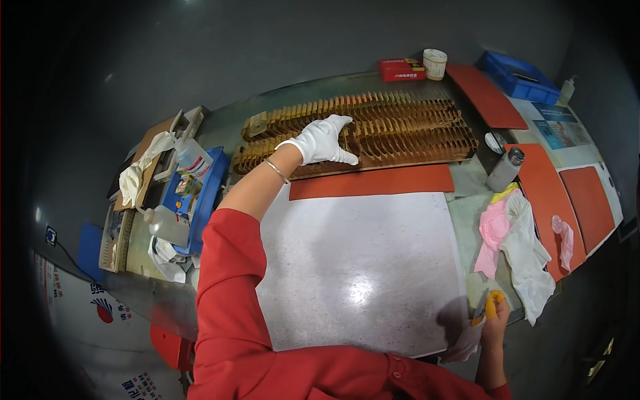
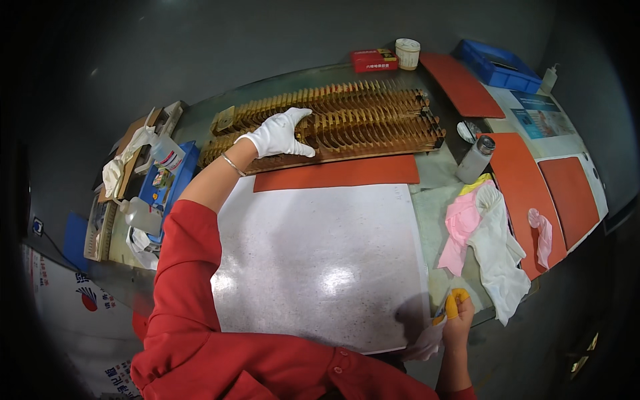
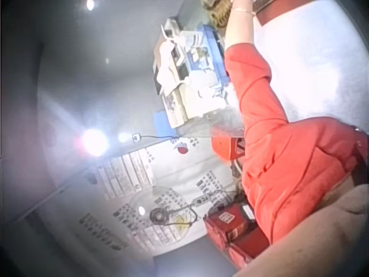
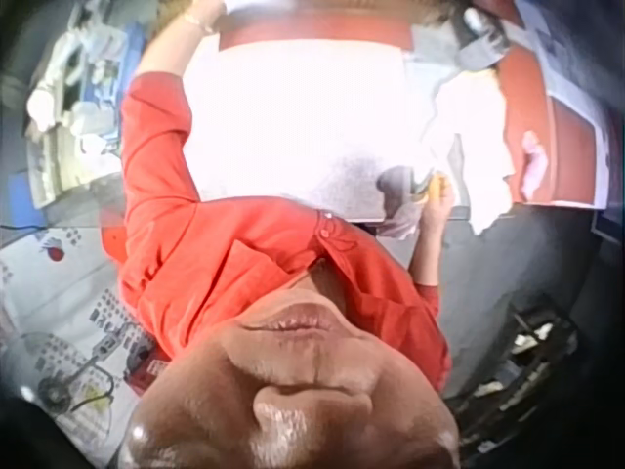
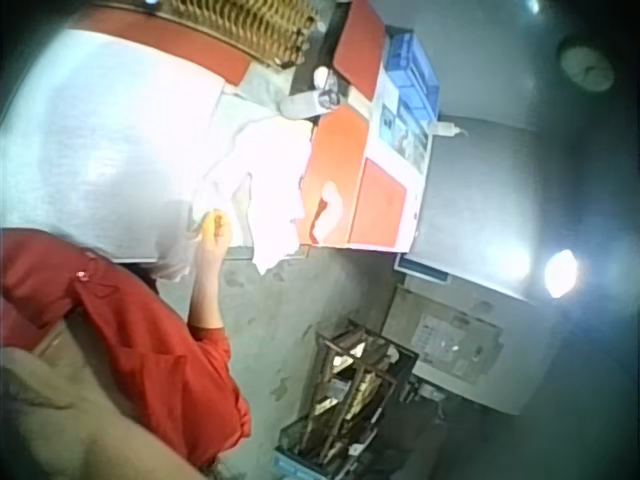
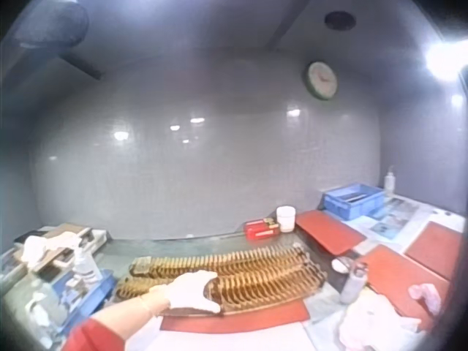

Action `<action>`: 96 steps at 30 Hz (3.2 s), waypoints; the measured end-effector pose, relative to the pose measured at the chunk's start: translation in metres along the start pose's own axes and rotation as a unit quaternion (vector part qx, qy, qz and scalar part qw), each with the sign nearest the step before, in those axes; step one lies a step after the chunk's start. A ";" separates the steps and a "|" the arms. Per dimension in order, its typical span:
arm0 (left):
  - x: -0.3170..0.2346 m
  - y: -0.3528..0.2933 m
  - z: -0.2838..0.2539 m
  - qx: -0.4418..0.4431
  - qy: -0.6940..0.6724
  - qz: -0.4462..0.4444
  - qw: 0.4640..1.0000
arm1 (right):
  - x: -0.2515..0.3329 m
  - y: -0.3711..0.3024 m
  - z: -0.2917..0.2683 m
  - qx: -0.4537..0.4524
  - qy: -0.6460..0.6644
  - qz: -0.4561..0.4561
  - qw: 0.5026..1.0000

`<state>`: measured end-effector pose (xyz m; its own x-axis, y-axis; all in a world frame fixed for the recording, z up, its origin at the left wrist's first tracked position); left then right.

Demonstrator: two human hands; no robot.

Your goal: The person wipes several rectangular metal plates with a yellow sponge and a white cloth. They repeatedly apply liquid from a squeeze bottle to the sponge and wipe the plates, moving them aside to access others. The person handles the plates one at a time, wiping them thoroughly before setting them down.

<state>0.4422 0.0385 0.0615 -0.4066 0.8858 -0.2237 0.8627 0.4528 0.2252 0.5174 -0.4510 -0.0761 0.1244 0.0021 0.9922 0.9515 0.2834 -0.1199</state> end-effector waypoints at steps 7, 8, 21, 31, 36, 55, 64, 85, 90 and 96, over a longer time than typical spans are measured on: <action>0.003 -0.003 -0.009 -0.043 -0.082 -0.031 0.995 | -0.002 0.000 0.000 0.016 0.008 0.016 1.000; -0.001 -0.011 -0.020 -0.066 -0.111 -0.042 0.991 | 0.004 -0.002 0.006 0.017 0.021 0.030 0.999; -0.175 -0.165 0.018 0.057 -0.022 0.156 0.986 | -0.001 0.004 0.003 0.041 0.049 -0.002 0.998; -0.219 -0.153 0.053 0.212 0.146 0.163 0.953 | -0.002 0.006 0.001 0.050 0.080 -0.015 0.995; -0.186 -0.173 0.050 0.218 0.177 0.166 0.945 | 0.000 0.005 -0.001 0.053 0.092 -0.001 0.994; -0.113 -0.233 0.021 0.170 0.146 0.072 0.972 | -0.009 0.012 -0.006 0.045 0.081 -0.020 0.995; -0.078 -0.281 0.000 0.128 0.171 0.059 0.975 | -0.009 0.015 -0.010 0.046 0.050 -0.035 0.997; 0.001 -0.348 -0.023 0.165 -0.337 -0.185 0.908 | -0.021 0.040 -0.038 0.012 -0.053 -0.075 0.996; 0.003 -0.351 -0.031 0.160 -0.376 -0.261 0.874 | -0.022 0.042 -0.040 0.033 -0.051 -0.081 0.995; 0.015 -0.340 -0.027 0.093 -0.395 -0.291 0.866 | -0.020 0.035 -0.031 0.037 -0.006 -0.062 0.997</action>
<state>0.1349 -0.0994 0.0077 -0.5193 0.1339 -0.8440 0.6441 0.7104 -0.2836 0.5571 -0.4712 -0.1011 0.0034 -0.0249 0.9997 0.9362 0.3513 0.0056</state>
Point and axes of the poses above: each hand's wrist, its own y-axis towards the middle knuckle, its own z-axis out of the palm, x = y × z, the point moved 4 cm from there along y, towards the middle knuckle, and after that the axes turned 14 degrees about -x, right-handed, at the moved point
